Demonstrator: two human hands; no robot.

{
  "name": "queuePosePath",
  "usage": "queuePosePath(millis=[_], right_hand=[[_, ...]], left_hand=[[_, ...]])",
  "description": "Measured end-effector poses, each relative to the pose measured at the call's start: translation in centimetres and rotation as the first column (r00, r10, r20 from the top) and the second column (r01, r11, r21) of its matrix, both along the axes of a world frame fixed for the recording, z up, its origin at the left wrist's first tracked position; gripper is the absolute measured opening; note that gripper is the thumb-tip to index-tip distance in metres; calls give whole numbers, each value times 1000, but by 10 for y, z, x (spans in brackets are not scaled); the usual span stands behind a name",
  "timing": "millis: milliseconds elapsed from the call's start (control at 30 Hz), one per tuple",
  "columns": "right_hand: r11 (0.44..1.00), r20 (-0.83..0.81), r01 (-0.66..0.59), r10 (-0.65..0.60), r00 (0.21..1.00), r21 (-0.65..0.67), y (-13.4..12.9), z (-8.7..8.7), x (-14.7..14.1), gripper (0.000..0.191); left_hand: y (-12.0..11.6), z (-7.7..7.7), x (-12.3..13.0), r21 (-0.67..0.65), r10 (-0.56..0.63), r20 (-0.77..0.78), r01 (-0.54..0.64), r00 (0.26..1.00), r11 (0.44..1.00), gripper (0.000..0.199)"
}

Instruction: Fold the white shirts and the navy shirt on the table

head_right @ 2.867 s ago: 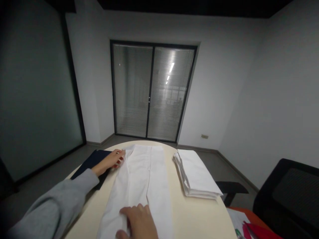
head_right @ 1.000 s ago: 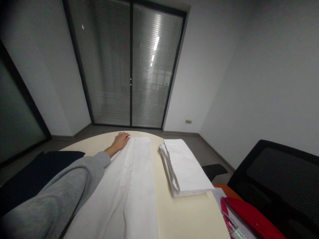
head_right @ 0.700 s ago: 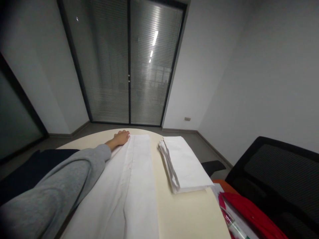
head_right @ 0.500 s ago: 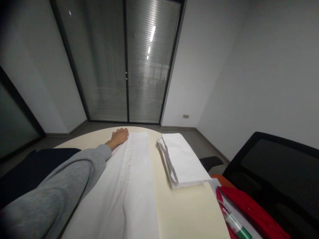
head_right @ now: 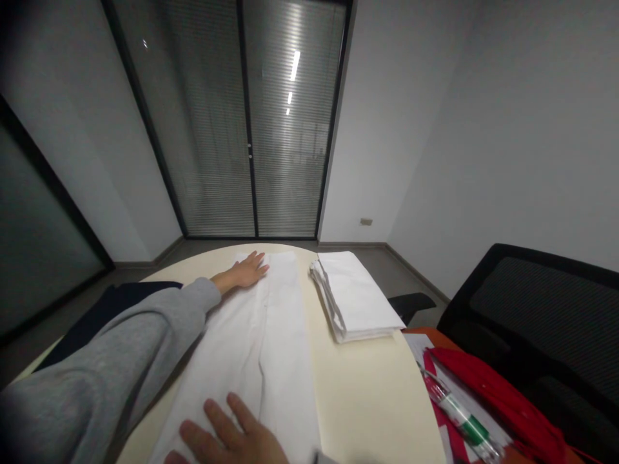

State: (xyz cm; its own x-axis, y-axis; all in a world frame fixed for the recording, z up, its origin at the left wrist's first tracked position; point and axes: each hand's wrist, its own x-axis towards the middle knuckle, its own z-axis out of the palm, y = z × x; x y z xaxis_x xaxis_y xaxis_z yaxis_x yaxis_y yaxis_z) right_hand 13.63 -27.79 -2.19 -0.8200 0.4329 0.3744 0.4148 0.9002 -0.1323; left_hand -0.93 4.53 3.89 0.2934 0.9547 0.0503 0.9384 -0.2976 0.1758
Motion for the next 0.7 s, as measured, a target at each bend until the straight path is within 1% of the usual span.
queuePosePath(millis=[33, 67, 133, 233, 300, 333, 400, 500, 600, 633, 700], right_hand=[[999, 22, -21, 21, 1000, 25, 0, 0, 2, 40], [999, 38, -38, 37, 999, 22, -1, 4, 4, 42], [998, 49, -42, 45, 998, -49, -8, 20, 9, 51], [973, 77, -24, 43, 996, -231, -19, 54, 15, 72], [954, 91, -19, 48, 995, -298, -20, 69, 15, 73], [951, 90, -19, 49, 995, -309, -19, 73, 14, 68], [947, 55, -31, 51, 997, -319, -13, 75, 12, 54], [933, -82, -41, 13, 997, -357, -5, 72, 11, 36], [936, -210, 26, -106, 972, -352, 0, 69, 14, 31], [942, -227, 64, -145, 963, -330, 0, 69, 16, 31], [950, -203, 141, -202, 958, -279, 0, 68, 19, 35]], left_hand=[[-20, 5, -2, -41, -25, -6, 25, 1000, 999, 73], [-42, 9, -5, -84, -58, -10, 57, 998, 995, 75], [-93, 14, -13, -141, -138, -10, 136, 990, 981, 77], [-166, 17, -24, -113, -247, -15, 243, 969, 963, 75], [-202, 14, -30, -64, -280, -23, 278, 960, 959, 72], [-215, 11, -33, -48, -281, -30, 279, 959, 959, 71], [-232, 2, -38, -20, -258, -51, 258, 965, 966, 67], [-243, -13, -41, 38, -226, -71, 229, 971, 973, 62], [-246, -20, -43, 81, -218, -72, 223, 973, 971, 61], [-246, -21, -43, 84, -221, -75, 227, 972, 970, 61], [-246, -19, -43, 79, -234, -90, 241, 968, 967, 59]])
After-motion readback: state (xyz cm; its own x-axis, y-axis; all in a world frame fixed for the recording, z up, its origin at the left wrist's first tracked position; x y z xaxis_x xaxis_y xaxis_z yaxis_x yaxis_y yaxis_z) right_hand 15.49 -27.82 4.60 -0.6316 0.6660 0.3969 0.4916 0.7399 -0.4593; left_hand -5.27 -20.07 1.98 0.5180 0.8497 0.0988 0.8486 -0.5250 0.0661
